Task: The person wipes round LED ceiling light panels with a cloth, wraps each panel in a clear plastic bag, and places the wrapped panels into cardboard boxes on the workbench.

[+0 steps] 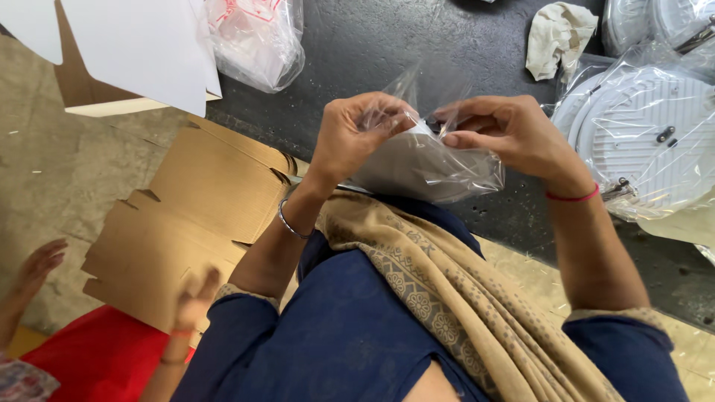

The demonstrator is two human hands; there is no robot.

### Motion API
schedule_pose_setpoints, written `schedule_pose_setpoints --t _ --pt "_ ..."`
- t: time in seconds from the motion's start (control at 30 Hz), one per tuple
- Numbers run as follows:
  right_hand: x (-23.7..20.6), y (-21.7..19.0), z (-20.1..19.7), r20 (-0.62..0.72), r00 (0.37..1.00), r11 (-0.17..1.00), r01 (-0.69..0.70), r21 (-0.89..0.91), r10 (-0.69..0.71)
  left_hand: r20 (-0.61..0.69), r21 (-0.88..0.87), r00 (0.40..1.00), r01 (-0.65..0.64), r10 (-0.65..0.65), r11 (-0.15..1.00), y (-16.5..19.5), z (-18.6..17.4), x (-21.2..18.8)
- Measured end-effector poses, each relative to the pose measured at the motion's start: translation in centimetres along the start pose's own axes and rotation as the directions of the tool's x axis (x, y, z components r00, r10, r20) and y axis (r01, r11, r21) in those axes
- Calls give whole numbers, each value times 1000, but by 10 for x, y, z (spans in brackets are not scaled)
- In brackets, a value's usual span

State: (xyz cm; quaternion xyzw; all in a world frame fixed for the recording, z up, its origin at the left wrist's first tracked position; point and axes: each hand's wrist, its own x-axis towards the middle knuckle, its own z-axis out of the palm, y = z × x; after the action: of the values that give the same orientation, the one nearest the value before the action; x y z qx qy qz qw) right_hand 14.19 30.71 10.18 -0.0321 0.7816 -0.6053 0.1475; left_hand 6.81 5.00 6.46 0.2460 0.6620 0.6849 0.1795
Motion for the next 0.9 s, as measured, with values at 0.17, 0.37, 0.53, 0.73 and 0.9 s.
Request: schedule_pose_setpoints --t 0.17,0.37,0.53,0.73,0.9 --pt "5 -13 -4 63 998 952 35 -303 -17 14 283 962 -264 272 922 33 2 0" --pt "9 -18 -5 181 966 867 245 -434 -183 -13 397 963 -242 269 885 53 13 1" --pt "10 -19 -2 162 965 778 261 -571 -205 -52 422 947 -268 318 866 51 21 4" --pt "13 -9 3 127 973 822 229 -522 -190 0 377 975 -205 221 903 42 29 9" --pt "12 4 3 7 982 892 174 -417 -188 108 265 984 -169 145 949 40 30 4"
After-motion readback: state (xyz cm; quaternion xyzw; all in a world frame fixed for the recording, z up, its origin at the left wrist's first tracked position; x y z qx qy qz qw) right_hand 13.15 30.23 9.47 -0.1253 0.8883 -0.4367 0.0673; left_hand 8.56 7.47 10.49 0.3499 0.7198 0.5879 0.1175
